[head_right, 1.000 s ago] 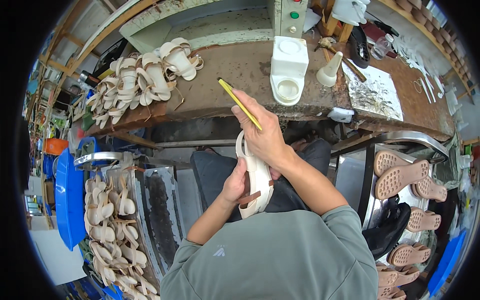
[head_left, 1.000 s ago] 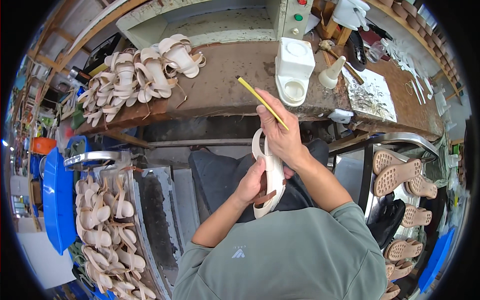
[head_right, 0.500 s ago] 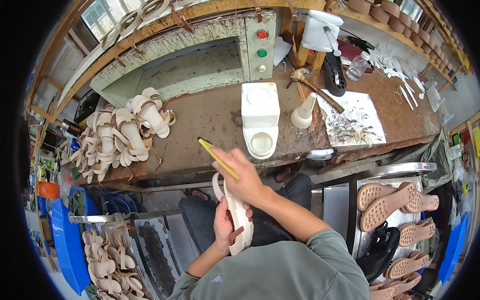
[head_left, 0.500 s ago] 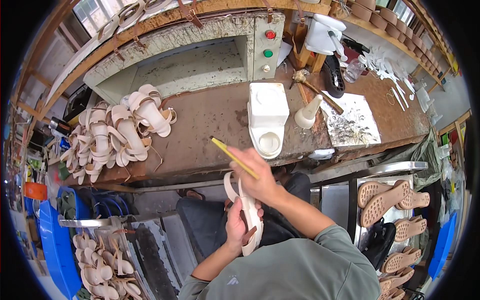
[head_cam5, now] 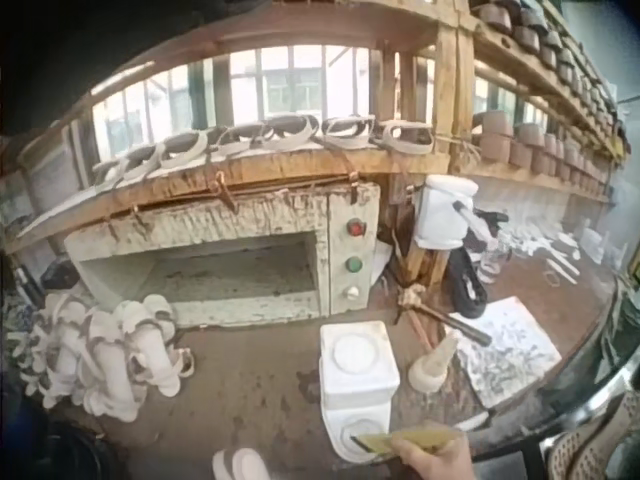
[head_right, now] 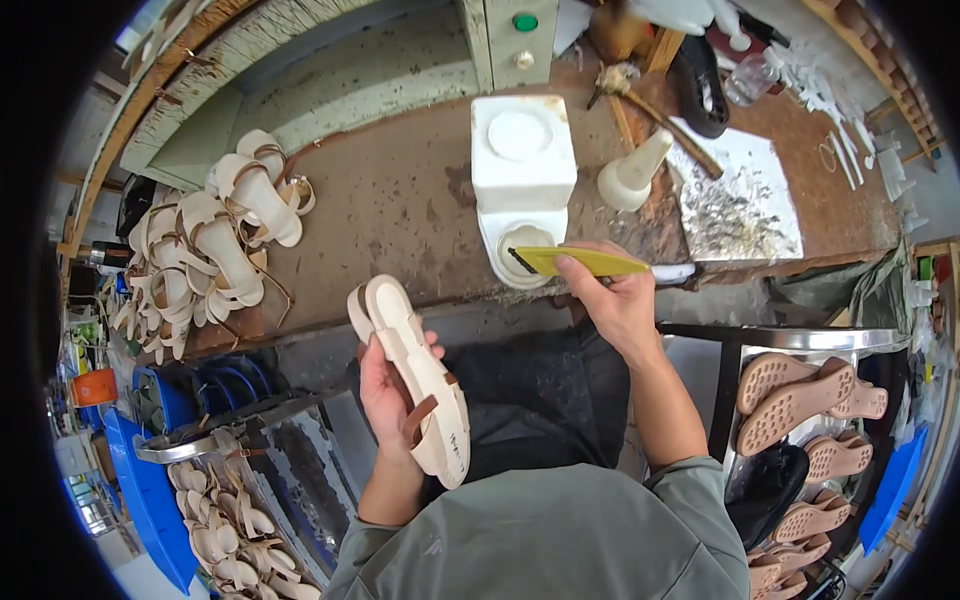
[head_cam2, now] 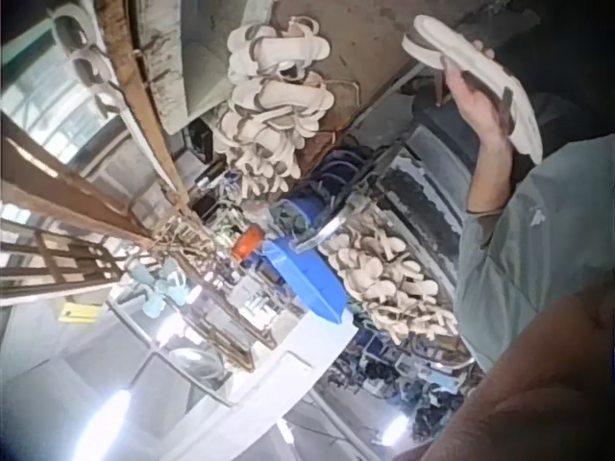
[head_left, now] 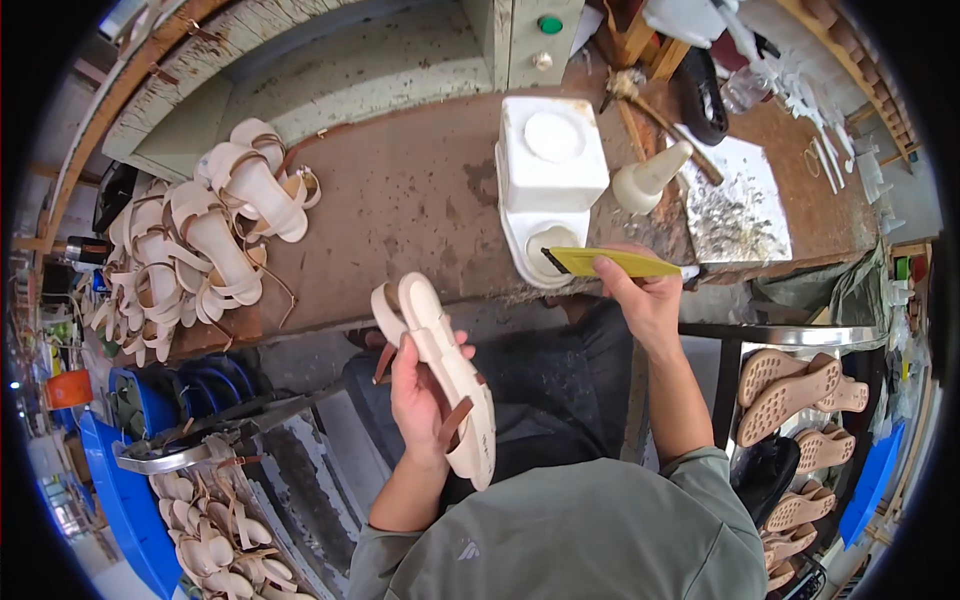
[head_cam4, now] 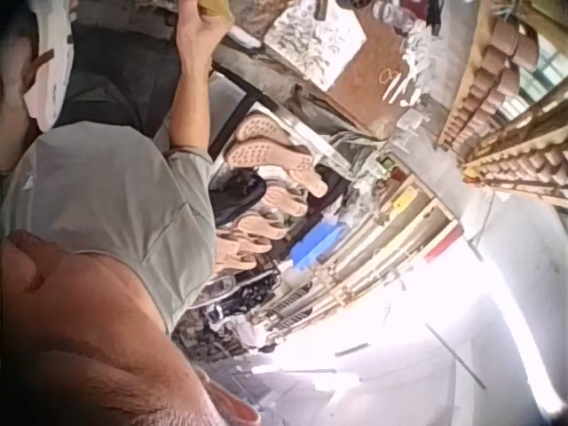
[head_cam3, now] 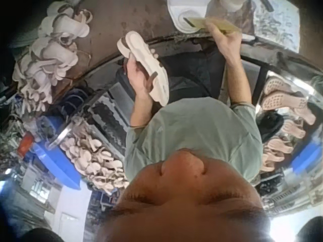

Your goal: The person repeatedly applies glue to the strap attachment points of multiple beige sandals using a small brush. They dip the brush into a white container, apply glue to the sole and strap areas, and then place each finished sandal on a nearby shelf.

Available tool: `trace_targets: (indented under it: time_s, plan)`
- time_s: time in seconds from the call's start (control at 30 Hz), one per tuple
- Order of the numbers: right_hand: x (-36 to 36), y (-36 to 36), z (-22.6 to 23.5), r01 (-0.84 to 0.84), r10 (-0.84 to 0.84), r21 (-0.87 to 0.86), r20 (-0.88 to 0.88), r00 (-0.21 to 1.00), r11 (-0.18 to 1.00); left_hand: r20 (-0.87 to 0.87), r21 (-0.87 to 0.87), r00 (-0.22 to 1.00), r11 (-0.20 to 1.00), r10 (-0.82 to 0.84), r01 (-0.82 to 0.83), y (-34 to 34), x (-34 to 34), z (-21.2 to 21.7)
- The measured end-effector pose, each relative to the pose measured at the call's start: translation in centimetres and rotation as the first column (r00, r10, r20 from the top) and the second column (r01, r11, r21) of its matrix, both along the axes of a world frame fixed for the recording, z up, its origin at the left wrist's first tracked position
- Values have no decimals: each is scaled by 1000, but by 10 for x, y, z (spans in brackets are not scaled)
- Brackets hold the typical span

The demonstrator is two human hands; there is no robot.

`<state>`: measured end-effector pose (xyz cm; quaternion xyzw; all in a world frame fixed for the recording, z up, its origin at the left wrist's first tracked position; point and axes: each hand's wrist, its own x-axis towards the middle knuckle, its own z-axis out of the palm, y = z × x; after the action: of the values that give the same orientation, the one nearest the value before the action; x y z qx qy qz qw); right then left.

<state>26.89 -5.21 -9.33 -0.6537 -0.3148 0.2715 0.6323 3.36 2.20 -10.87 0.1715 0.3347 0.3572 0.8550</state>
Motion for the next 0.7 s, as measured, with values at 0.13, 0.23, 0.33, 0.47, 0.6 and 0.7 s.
trace_targets:
  time_s: [0.13,0.23,0.33,0.47,0.6,0.7]
  plan:
    - [1,8,-12,-71,91,-61,454,886,996,-75,-7,997,999,34,-35,-3,14,1]
    - [2,13,-19,-95,98,-33,520,849,995,-47,8,999,1000,-7,7,0,15,-3]
    - [3,14,-22,-108,115,-43,519,847,993,-13,-5,1000,1000,-28,28,2,16,-7]
    - [3,11,-16,-97,125,-136,218,968,986,-46,1,999,1000,-25,25,4,24,-1]
    - [5,5,-11,-76,80,-174,14,997,982,-69,32,997,999,-37,39,3,25,5]
    - [-4,-6,10,-127,114,-79,-146,983,989,-13,-33,998,997,-69,68,-1,28,21]
